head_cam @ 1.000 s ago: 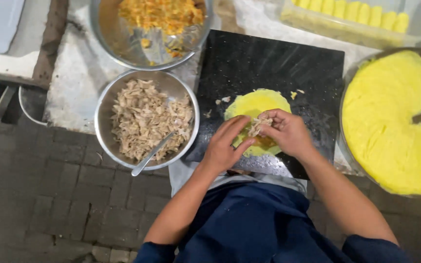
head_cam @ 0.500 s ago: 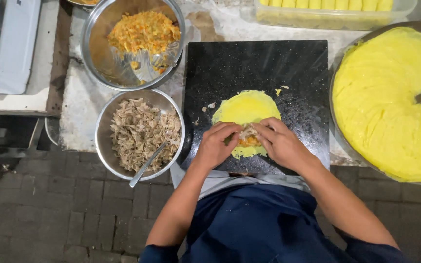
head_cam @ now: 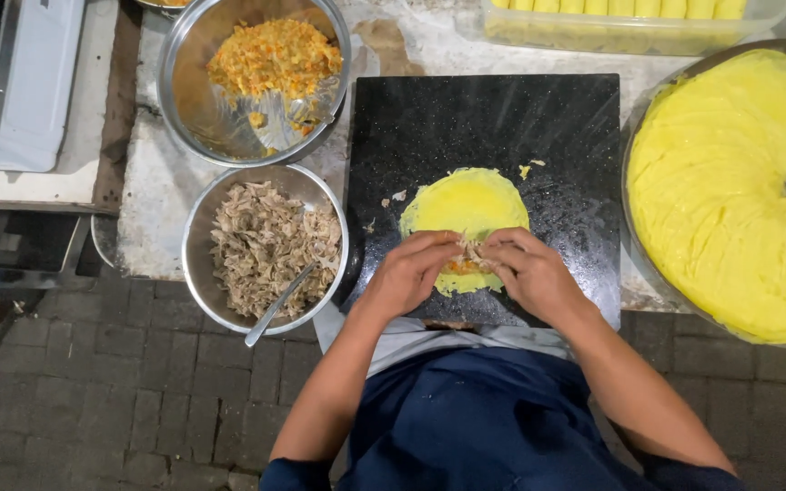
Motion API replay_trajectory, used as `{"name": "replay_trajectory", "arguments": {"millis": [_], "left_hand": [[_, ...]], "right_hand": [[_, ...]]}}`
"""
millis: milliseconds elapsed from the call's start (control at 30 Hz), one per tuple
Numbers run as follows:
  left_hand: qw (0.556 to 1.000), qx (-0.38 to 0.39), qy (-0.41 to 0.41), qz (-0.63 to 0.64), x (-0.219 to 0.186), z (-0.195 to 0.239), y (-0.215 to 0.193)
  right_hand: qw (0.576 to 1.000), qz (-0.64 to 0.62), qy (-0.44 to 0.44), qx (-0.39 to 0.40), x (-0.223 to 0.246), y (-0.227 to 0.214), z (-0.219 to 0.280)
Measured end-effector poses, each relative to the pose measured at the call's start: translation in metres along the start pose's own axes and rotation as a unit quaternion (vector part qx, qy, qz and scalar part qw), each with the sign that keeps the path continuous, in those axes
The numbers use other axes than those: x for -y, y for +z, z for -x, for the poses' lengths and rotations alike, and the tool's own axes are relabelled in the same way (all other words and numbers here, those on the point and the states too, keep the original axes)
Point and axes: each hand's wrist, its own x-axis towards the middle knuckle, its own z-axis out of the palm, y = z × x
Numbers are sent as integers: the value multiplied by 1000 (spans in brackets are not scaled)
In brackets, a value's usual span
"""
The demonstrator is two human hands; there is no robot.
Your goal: The person flattens a piece of yellow dough on a black cutting board, adds a spoonful of orange filling and shredded meat, then rolls it into a cylinder and places it in a plastic container. This process is repeated multiple times.
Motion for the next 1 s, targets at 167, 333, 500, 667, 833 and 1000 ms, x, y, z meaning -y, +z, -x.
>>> {"name": "replay_trajectory", "arguments": {"millis": [167,333,500,667,833,1000], "left_hand": [[995,22,-86,45,8,-10,-1],[988,86,-108,74,-5,-22,-9],[990,80,-95,64,2,-23,-8],[997,51,-57,20,13,-15,3],[997,63,-38,16,-6,-15,-11],[994,61,-84,36,12,-11,-7]], "right_hand": [[999,-23,22,-37,4,-6,-3],[997,-57,23,-41,6,-16,9],[998,-35,53,-8,20,-25,12],[994,105,7,29,13,-19,15],[993,100,52,26,-6,-4,21],[990,38,128,-45,3,-2,23]]}}
